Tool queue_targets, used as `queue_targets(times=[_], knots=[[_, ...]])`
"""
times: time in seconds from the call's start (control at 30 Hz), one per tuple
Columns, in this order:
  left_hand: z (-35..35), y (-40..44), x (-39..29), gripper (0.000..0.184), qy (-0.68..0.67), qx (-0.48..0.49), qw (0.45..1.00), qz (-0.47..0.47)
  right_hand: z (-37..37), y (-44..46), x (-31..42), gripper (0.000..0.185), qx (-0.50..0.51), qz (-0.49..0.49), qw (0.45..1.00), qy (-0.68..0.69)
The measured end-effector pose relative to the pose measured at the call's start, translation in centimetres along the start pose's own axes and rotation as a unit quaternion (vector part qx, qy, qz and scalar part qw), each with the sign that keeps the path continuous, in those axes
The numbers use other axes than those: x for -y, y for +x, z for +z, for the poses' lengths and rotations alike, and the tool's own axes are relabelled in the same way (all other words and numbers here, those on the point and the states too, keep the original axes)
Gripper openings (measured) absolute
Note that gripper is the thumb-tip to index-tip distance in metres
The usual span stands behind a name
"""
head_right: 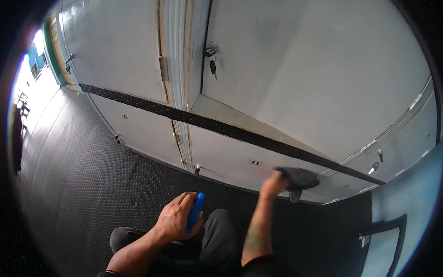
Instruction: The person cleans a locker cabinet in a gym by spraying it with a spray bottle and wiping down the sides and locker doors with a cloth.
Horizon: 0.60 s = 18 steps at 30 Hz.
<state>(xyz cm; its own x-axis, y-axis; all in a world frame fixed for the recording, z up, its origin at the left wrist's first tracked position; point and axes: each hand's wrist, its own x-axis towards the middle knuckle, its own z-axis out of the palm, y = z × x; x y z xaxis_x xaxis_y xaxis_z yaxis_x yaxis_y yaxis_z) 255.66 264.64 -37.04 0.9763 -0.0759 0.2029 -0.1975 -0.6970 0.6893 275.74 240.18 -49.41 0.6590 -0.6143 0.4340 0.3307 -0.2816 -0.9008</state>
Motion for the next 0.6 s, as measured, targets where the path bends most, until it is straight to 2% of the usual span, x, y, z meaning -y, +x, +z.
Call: queue_targets(times=[0.03, 0.07, 0.1, 0.13, 0.17, 0.2, 0.23, 0.3, 0.37, 0.4, 0.43, 0.47, 0.5, 0.53, 0.57, 0.6], knots=[[0.3, 0.0, 0.1, 0.048, 0.006, 0.007, 1.0, -0.001, 2.2, -3.2, -1.1, 0.025, 0.051, -0.093, 0.99, -0.098], [0.6, 0.0, 0.3, 0.049, 0.01, -0.003, 1.0, 0.003, 4.8, -7.4, 0.8, 0.028, 0.154, -0.024, 0.988, -0.002], [0.8, 0.0, 0.4, 0.049, 0.013, -0.009, 1.0, 0.006, 6.7, -11.2, 3.8, 0.038, 0.224, -0.056, 0.967, -0.107], [0.7, 0.0, 0.4, 0.049, 0.019, 0.006, 1.0, 0.009, 8.3, -14.6, 6.4, 0.036, 0.341, -0.025, 0.928, -0.147], [0.5, 0.0, 0.1, 0.052, 0.011, 0.012, 1.0, -0.02, 10.4, -17.3, 6.7, 0.034, 0.292, -0.209, 0.929, -0.091], [0.5, 0.1, 0.0, 0.056, 0.003, 0.022, 0.999, -0.047, 11.6, -19.5, 7.5, 0.031, 0.327, -0.244, 0.899, -0.158], [0.6, 0.1, 0.1, 0.056, 0.007, 0.044, 0.998, -0.035, 12.1, -20.7, 8.2, 0.03, 0.266, -0.286, 0.893, -0.223], [0.5, 0.0, 0.6, 0.055, 0.027, 0.001, 0.999, -0.019, 13.5, -21.7, 6.2, 0.036, 0.198, -0.215, 0.951, -0.105], [0.0, 0.1, 0.3, 0.052, 0.023, 0.017, 0.999, -0.041, 11.7, -20.3, 1.4, 0.038, 0.264, -0.219, 0.929, -0.138], [0.0, 0.0, 0.3, 0.05, 0.023, 0.004, 0.999, -0.035, 10.2, -19.2, -2.1, 0.029, 0.279, -0.185, 0.906, -0.259], [0.2, 0.0, 0.3, 0.049, 0.024, -0.011, 0.999, -0.028, 7.1, -14.4, 1.1, 0.026, 0.279, -0.057, 0.938, -0.199], [0.4, 0.0, 0.4, 0.049, 0.022, -0.013, 0.999, -0.028, 5.8, -11.5, -1.3, 0.029, 0.123, -0.071, 0.984, -0.111], [0.6, -0.1, 0.5, 0.049, 0.034, -0.015, 0.999, -0.005, 3.2, -8.2, -3.8, 0.039, 0.123, 0.089, 0.983, -0.104], [0.7, -0.3, 0.6, 0.049, 0.047, -0.015, 0.999, 0.018, 1.3, -5.5, -6.2, 0.044, 0.032, 0.164, 0.983, -0.073], [0.6, -0.4, 0.4, 0.049, 0.051, -0.013, 0.998, 0.018, 0.1, -3.2, -9.1, 0.048, -0.042, 0.205, 0.971, 0.113], [0.5, -0.5, 0.0, 0.049, 0.035, 0.009, 0.999, -0.008, -1.3, -1.5, -12.0, 0.056, -0.091, 0.277, 0.919, 0.265]])
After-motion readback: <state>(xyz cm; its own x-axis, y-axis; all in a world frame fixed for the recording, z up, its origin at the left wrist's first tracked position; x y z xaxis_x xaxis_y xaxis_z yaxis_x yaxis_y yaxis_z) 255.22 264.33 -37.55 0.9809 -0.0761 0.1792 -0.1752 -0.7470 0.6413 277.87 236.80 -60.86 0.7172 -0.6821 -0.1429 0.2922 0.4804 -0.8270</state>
